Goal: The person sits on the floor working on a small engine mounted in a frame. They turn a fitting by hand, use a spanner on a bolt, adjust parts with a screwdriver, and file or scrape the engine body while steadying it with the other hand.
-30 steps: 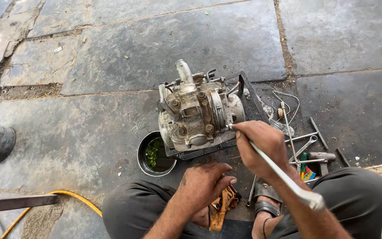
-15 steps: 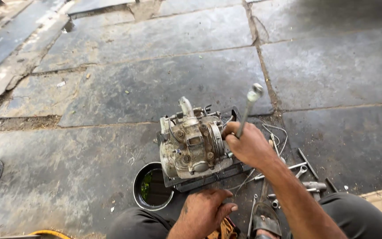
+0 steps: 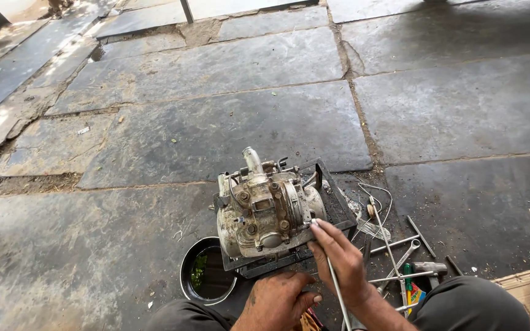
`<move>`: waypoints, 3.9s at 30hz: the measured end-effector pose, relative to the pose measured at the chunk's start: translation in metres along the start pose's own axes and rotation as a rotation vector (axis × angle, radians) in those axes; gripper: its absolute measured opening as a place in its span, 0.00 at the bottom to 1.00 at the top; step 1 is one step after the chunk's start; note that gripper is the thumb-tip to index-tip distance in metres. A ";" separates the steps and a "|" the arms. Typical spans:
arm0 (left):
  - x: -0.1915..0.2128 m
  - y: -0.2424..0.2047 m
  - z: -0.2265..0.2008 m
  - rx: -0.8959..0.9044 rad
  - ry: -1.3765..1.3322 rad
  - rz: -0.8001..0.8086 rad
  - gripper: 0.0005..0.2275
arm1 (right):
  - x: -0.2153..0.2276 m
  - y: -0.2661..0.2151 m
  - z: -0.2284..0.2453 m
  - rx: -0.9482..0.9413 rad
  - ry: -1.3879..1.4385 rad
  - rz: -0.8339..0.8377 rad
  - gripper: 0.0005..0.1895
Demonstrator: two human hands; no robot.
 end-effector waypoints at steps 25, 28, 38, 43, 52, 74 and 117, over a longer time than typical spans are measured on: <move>-0.002 -0.009 0.005 -0.040 0.013 -0.200 0.17 | -0.002 -0.011 0.007 -0.029 0.043 -0.074 0.18; 0.000 -0.009 0.003 -0.021 0.002 -0.178 0.17 | -0.001 -0.008 0.008 0.019 -0.067 -0.075 0.18; 0.001 -0.013 -0.001 -0.030 0.027 -0.134 0.17 | 0.001 -0.002 0.007 0.088 0.000 -0.040 0.14; -0.002 -0.008 -0.003 0.021 0.034 -0.040 0.18 | 0.000 0.002 0.005 0.125 -0.106 -0.113 0.15; 0.000 -0.006 -0.011 0.003 0.010 -0.034 0.20 | 0.016 0.025 0.014 0.056 -0.062 0.043 0.07; 0.009 -0.016 -0.006 -0.013 -0.022 -0.173 0.18 | 0.027 0.098 -0.016 -0.348 0.006 0.243 0.06; 0.015 -0.013 -0.014 -0.054 -0.015 -0.118 0.19 | -0.070 0.200 -0.073 -0.859 -0.039 0.606 0.12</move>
Point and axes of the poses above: each hand's wrist, its own y-axis towards the middle knuckle, its own x-axis out of the back of the hand, z = x × y, the point moved 2 cm from there along y, towards the middle knuckle, and after that the axes turned 3 degrees about -x, right-handed, at the moved point
